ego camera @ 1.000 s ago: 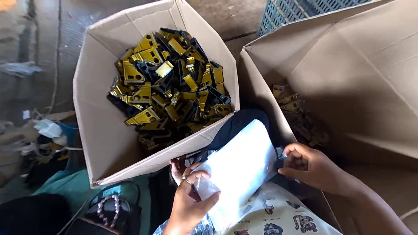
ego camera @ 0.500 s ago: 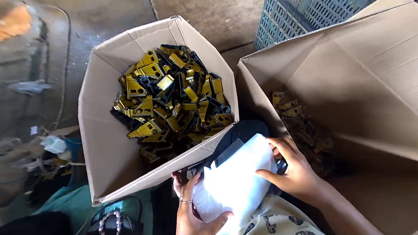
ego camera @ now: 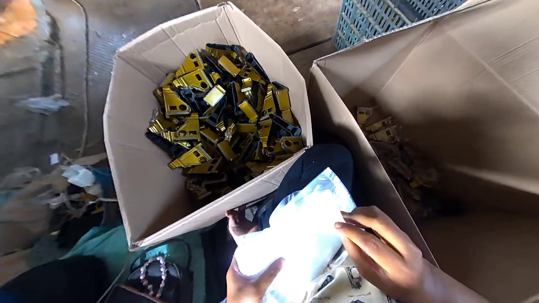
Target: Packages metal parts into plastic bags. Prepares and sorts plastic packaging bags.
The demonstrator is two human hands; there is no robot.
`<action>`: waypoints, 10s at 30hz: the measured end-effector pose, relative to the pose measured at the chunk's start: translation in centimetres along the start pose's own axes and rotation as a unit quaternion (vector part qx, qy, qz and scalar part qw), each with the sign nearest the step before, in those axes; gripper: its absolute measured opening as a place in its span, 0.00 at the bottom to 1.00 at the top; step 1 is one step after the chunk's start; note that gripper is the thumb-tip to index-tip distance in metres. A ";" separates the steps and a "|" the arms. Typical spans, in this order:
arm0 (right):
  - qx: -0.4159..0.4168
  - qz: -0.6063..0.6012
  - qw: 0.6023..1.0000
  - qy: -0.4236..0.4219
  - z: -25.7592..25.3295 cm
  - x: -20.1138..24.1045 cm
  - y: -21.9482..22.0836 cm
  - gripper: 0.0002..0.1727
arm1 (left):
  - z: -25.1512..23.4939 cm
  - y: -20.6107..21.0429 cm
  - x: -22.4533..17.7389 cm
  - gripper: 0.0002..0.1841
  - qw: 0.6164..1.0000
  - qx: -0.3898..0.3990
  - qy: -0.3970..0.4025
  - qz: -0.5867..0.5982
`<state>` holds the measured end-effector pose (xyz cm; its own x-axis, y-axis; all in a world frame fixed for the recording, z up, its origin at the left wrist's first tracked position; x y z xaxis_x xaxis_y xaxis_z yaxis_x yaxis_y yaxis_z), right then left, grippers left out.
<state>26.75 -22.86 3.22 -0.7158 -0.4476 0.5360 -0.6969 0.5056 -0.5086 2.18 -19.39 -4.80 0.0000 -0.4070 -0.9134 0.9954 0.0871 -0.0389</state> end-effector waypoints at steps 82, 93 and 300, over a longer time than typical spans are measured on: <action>0.126 0.120 0.969 -0.176 -1.1 0.1 2.3 0.11 | 0.0 0.5 1.0 0.25 0.987 -0.056 -0.061 0.139; 0.184 -0.215 0.915 0.289 0.2 -5.3 -0.7 0.38 | -0.5 1.6 -0.4 0.46 0.993 0.033 0.110 0.039; 0.474 -0.287 0.810 0.191 -8.2 5.8 18.6 0.26 | -2.9 -2.2 -4.9 0.10 0.869 -0.123 -0.047 0.477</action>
<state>9.98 -9.98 2.43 -0.3221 -0.0555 0.9451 -0.7597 -0.5806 -0.2930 -0.28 -14.95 -1.43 0.8332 -0.1155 -0.5407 0.4883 0.6124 0.6217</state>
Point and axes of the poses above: each hand's wrist, its own z-axis away from the middle knuckle, its own y-axis out of the palm, x = y × z, the point moved 7 cm from there along -z, towards the middle knuckle, and after that the axes turned 4 degrees about -x, right-handed, at the moved point
